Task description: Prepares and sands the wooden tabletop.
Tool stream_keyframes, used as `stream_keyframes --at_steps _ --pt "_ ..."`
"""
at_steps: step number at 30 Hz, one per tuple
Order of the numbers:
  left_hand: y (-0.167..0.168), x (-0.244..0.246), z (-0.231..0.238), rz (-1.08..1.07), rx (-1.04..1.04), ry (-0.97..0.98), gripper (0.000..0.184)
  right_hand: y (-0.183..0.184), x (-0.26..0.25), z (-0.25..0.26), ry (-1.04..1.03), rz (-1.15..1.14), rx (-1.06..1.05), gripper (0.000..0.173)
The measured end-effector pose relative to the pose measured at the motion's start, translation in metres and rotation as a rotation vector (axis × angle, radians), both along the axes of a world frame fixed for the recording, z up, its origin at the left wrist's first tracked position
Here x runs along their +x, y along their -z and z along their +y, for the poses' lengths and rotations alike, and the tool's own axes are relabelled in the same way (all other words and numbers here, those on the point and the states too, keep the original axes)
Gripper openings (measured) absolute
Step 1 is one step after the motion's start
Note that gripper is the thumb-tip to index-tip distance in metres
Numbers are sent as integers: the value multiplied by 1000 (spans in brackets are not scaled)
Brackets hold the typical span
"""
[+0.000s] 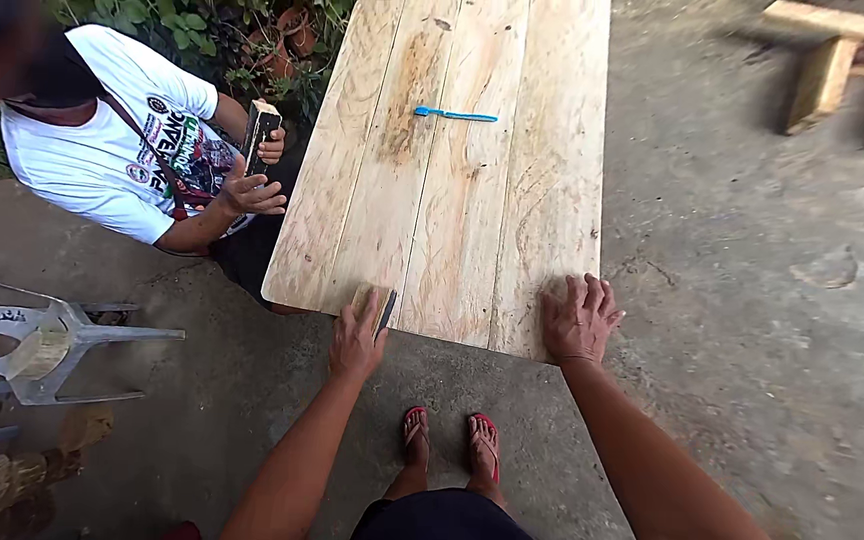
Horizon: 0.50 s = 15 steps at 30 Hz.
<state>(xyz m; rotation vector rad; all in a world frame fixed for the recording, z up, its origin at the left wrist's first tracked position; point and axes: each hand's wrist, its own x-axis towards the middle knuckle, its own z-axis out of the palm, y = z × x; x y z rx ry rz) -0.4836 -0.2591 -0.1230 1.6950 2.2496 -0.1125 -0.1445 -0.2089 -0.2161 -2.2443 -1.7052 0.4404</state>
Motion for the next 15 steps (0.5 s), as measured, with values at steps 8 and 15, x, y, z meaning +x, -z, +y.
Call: stream_keyframes --at_steps 8,15 --pt "-10 64 84 51 -83 -105 78 3 0 0 14 18 14 59" --pt "-10 48 -4 47 -107 83 72 4 0 -2 41 23 38 58"
